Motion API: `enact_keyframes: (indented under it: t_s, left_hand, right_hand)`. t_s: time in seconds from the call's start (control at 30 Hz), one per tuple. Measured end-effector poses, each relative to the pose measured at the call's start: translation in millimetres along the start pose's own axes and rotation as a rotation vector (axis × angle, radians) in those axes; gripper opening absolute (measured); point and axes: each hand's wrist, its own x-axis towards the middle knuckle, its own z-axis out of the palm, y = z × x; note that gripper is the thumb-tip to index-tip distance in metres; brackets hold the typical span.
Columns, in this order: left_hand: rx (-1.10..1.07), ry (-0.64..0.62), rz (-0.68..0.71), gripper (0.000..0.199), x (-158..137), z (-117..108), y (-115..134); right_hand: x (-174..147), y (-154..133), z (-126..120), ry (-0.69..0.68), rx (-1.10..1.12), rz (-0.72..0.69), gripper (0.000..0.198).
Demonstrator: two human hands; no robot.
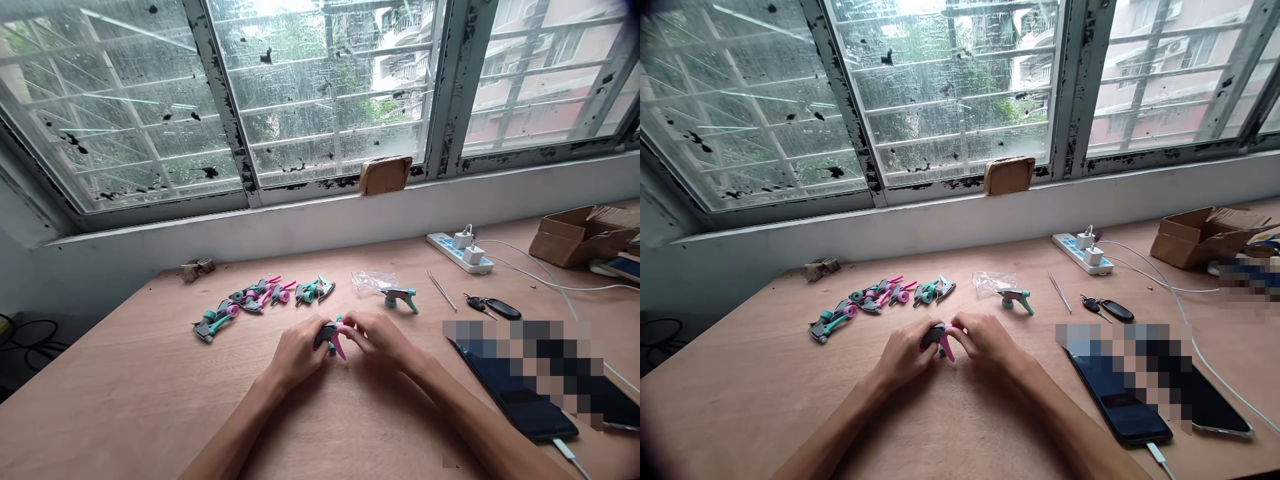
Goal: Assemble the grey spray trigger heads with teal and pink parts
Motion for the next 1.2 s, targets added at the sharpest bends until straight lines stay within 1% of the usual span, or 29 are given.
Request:
enact_keyframes:
  t_s: [0.07,0.13,0.23,0.3,0.37,0.53,0.6,0.73,0.83,0.9,0.97,1.03,1.1,1.2]
  left_hand:
    - [0.006,-0.002,-0.003,0.038,0.0,-0.3,0.7]
    - [0.011,-0.003,-0.01,0.037,0.0,-1.0,1.5]
    - [0.018,-0.009,-0.018,0.035,0.2,-2.3,2.5]
    - [0.02,-0.016,-0.02,0.033,0.4,-2.9,2.8]
    - [0.023,-0.025,-0.019,0.032,0.5,-3.0,2.8]
    - [0.015,-0.024,-0.01,0.036,0.4,-0.6,1.7]
    - [0.006,-0.024,-0.009,0.038,0.2,0.6,1.7]
    - [-0.001,-0.036,0.008,0.039,-0.2,1.2,4.0]
    - [-0.008,-0.056,0.012,0.037,-0.3,0.4,5.7]
    - [-0.018,-0.054,0.004,0.039,-0.1,-0.2,5.5]
    - [-0.025,-0.044,-0.005,0.04,0.0,-0.6,4.4]
    - [-0.023,-0.037,-0.017,0.038,0.2,-1.1,3.2]
    - [-0.019,-0.032,-0.025,0.034,0.3,-1.5,2.5]
    - [-0.027,-0.027,-0.019,0.033,0.3,-1.4,1.8]
  right_hand:
    - [-0.4,-0.2,0.3,-0.008,0.019,0.0,0.021]
    - [-0.8,0.1,1.5,-0.008,0.054,-0.004,0.016]
    - [-1.2,1.7,4.7,-0.011,0.085,-0.026,0.019]
    - [-1.2,2.6,6.2,-0.017,0.084,-0.033,0.014]
    - [-0.8,2.1,5.8,-0.027,0.087,-0.021,0.011]
    - [1.1,-3.2,0.1,-0.059,0.093,0.033,0.008]
    - [1.1,-3.4,-0.4,-0.075,0.073,0.04,0.01]
    - [0.1,0.9,1.8,-0.097,-0.005,0.027,0.027]
    - [-0.2,2.5,1.3,-0.087,-0.001,0.023,0.034]
    - [-0.2,1.2,0.2,-0.057,0.043,0.007,0.03]
    - [-0.2,-1.0,-0.1,-0.018,0.085,-0.018,0.02]
    - [-0.4,-2.7,0.7,0.005,0.112,-0.038,0.016]
    - [-0.6,-3.1,2.1,0.001,0.141,-0.049,0.011]
    - [-0.2,-1.4,3.1,-0.014,0.175,-0.063,0.01]
